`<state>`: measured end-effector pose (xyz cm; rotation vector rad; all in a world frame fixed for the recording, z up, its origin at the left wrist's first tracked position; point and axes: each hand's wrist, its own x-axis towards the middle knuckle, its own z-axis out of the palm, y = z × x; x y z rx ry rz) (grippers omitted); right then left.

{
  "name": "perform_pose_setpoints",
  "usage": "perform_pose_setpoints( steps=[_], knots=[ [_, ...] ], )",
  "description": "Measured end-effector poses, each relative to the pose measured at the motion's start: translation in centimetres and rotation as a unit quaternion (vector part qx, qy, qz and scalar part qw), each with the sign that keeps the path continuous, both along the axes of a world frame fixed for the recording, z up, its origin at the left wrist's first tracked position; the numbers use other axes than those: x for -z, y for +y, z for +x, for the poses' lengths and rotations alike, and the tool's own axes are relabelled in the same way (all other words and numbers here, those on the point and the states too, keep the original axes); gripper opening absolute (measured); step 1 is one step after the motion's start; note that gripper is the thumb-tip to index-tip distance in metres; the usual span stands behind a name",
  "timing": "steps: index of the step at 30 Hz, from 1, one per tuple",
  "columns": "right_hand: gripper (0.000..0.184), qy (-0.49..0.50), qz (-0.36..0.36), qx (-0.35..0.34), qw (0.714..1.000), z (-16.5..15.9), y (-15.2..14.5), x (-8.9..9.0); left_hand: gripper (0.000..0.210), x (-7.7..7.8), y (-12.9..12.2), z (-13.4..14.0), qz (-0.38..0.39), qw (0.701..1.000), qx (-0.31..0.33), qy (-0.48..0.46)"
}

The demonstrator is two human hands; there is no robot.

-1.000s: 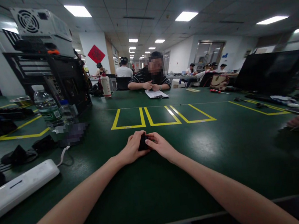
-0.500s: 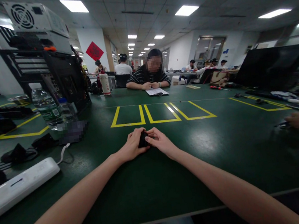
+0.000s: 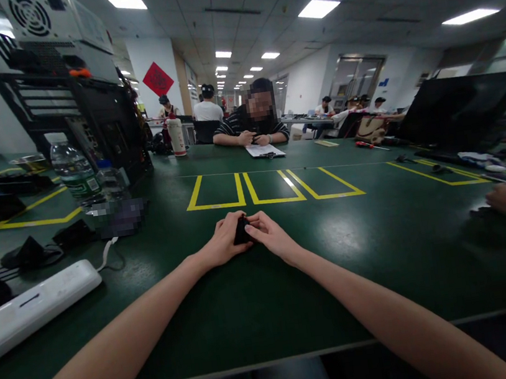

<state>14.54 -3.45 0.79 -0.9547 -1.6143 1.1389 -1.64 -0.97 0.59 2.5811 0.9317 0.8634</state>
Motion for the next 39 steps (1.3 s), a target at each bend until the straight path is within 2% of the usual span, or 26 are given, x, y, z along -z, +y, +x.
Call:
perform_pose_setpoints(
  steps=[3,8,17,21,27,32,39],
  knots=[
    [0.020,-0.015,0.003,0.016,1.000,0.0,0.3,0.3,0.060,0.0,0.0,0.0,-0.002,1.000,-0.001,0.000],
    [0.029,-0.041,0.002,0.034,0.999,0.1,1.0,0.8,0.068,0.0,0.0,0.1,-0.007,1.000,0.004,-0.009],
    [0.024,-0.028,0.010,-0.003,1.000,0.1,0.2,0.3,0.058,-0.1,-0.1,0.2,-0.008,1.000,0.001,-0.016],
    [0.022,-0.040,0.019,0.023,0.999,0.0,0.5,0.5,0.060,-0.3,-0.2,0.3,-0.012,1.000,0.002,-0.013],
    [0.029,-0.039,-0.005,0.044,0.998,0.2,1.0,1.0,0.065,-0.3,-0.4,0.5,-0.019,1.000,0.004,-0.007],
    [0.022,-0.075,0.018,0.033,0.997,0.1,0.3,0.7,0.057,-0.5,-0.6,0.4,-0.025,1.000,0.000,-0.011],
    [0.018,-0.043,0.037,0.018,0.998,0.2,0.0,0.4,0.057,-0.3,-0.4,0.4,-0.008,1.000,0.008,-0.016]
  ],
)
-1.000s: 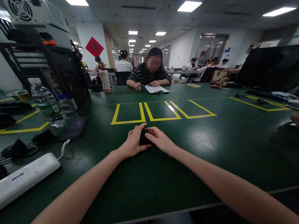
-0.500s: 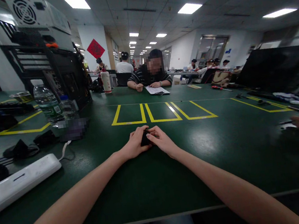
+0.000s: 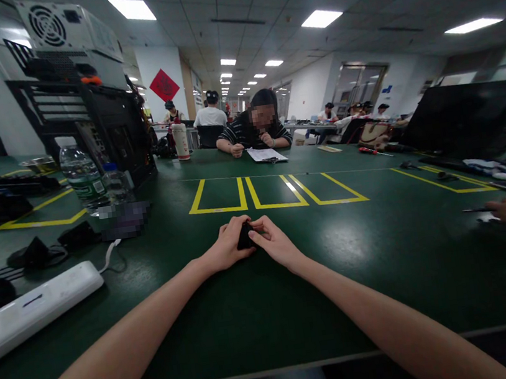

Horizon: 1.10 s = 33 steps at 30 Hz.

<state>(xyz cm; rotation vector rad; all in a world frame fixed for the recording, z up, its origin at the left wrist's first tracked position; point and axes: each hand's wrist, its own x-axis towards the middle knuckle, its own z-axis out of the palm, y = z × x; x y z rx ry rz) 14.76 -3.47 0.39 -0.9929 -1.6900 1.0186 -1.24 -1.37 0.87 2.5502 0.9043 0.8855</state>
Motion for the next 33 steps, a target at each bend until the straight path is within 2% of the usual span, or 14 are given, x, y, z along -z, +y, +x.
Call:
perform_pose_setpoints(
  steps=[9,17,22,29,33],
  knots=[
    [0.029,0.010,-0.056,0.031,0.998,0.09,0.79,0.24,0.057,-0.11,-0.07,0.04,-0.003,1.000,-0.001,0.002],
    [0.022,0.023,-0.030,-0.025,0.999,0.23,0.10,-0.21,0.059,0.25,0.24,0.10,0.003,1.000,-0.006,0.004],
    [0.020,0.009,-0.025,-0.003,1.000,0.33,0.03,-0.22,0.059,0.25,0.24,0.07,0.004,1.000,-0.004,0.002],
    [0.029,0.008,-0.061,0.009,0.998,0.29,0.81,0.14,0.058,0.26,0.30,0.06,-0.005,1.000,-0.002,-0.005],
    [0.026,0.011,-0.071,-0.022,0.997,0.49,0.63,-0.22,0.059,0.30,0.36,0.01,-0.006,1.000,-0.002,-0.008]
  ],
)
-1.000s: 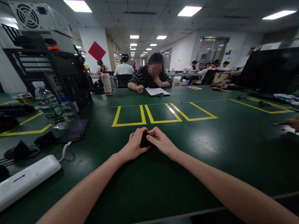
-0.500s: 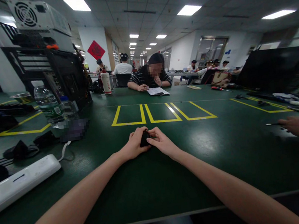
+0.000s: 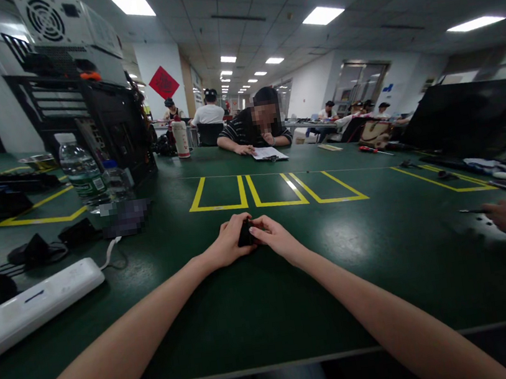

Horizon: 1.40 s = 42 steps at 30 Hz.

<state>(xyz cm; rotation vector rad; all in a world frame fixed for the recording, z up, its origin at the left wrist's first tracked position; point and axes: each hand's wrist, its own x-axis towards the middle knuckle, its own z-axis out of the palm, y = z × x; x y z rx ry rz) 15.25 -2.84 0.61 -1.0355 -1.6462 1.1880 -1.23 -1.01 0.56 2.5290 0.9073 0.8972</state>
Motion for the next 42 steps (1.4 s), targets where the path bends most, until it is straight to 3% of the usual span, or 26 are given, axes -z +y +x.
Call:
perform_pose_setpoints(
  steps=[4,13,18,25,31,37,42],
  knots=[
    [0.025,0.025,0.004,-0.016,1.000,0.2,-0.6,-0.4,0.061,0.1,0.1,0.0,0.004,1.000,0.000,0.000],
    [0.018,0.013,0.049,0.018,0.999,-0.2,-0.5,-0.3,0.062,0.5,0.3,0.2,0.013,1.000,-0.008,-0.001],
    [0.029,-0.004,0.023,0.036,0.999,0.0,-0.2,0.2,0.060,0.2,0.1,0.2,0.004,1.000,-0.005,0.004],
    [0.024,0.006,0.023,-0.006,1.000,0.1,-0.9,-0.4,0.058,-0.1,-0.1,0.1,-0.004,1.000,-0.001,0.004],
    [0.017,-0.004,0.052,0.016,0.999,0.0,-1.0,-0.8,0.058,-0.4,-0.3,0.1,-0.015,1.000,0.001,0.004],
    [0.029,-0.008,0.019,0.035,0.999,0.0,-0.2,0.0,0.058,-0.3,-0.3,0.1,-0.010,1.000,0.003,0.003],
    [0.026,-0.001,0.020,0.009,1.000,0.1,-0.4,0.0,0.057,-0.3,-0.4,0.2,-0.005,1.000,-0.003,0.005]
  ],
)
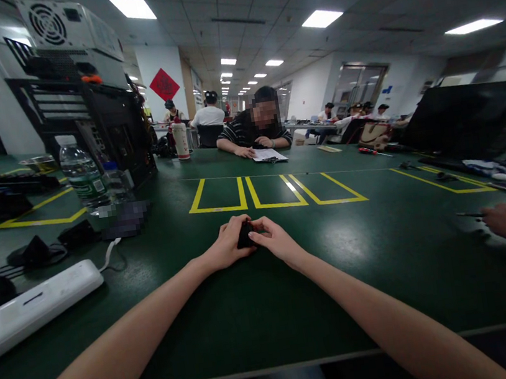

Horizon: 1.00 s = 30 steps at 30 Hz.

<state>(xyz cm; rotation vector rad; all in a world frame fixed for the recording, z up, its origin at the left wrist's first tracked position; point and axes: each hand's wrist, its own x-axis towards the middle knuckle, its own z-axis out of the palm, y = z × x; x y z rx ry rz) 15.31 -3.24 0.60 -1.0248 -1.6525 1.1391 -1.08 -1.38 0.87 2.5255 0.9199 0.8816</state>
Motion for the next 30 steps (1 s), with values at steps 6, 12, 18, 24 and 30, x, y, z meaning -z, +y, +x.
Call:
perform_pose_setpoints(
  steps=[6,12,18,24,30],
  knots=[
    [0.021,0.015,0.011,-0.008,1.000,-0.08,-0.70,-0.68,0.056,-0.12,-0.07,-0.11,-0.001,1.000,0.004,-0.003],
    [0.027,-0.003,0.003,0.021,1.000,-0.13,-0.04,-0.40,0.058,-0.10,-0.04,-0.15,0.001,1.000,0.007,-0.002],
    [0.027,0.007,-0.010,-0.015,1.000,-0.01,-0.57,-0.69,0.057,0.00,0.00,-0.15,0.003,1.000,0.005,-0.001],
    [0.020,0.004,0.017,-0.003,1.000,-0.12,-0.72,-0.73,0.056,-0.15,-0.14,-0.19,-0.001,1.000,0.011,-0.001],
    [0.027,0.000,-0.007,0.017,1.000,-0.34,-0.04,-0.45,0.057,0.10,0.04,-0.13,0.001,1.000,0.000,-0.005]
  ],
)
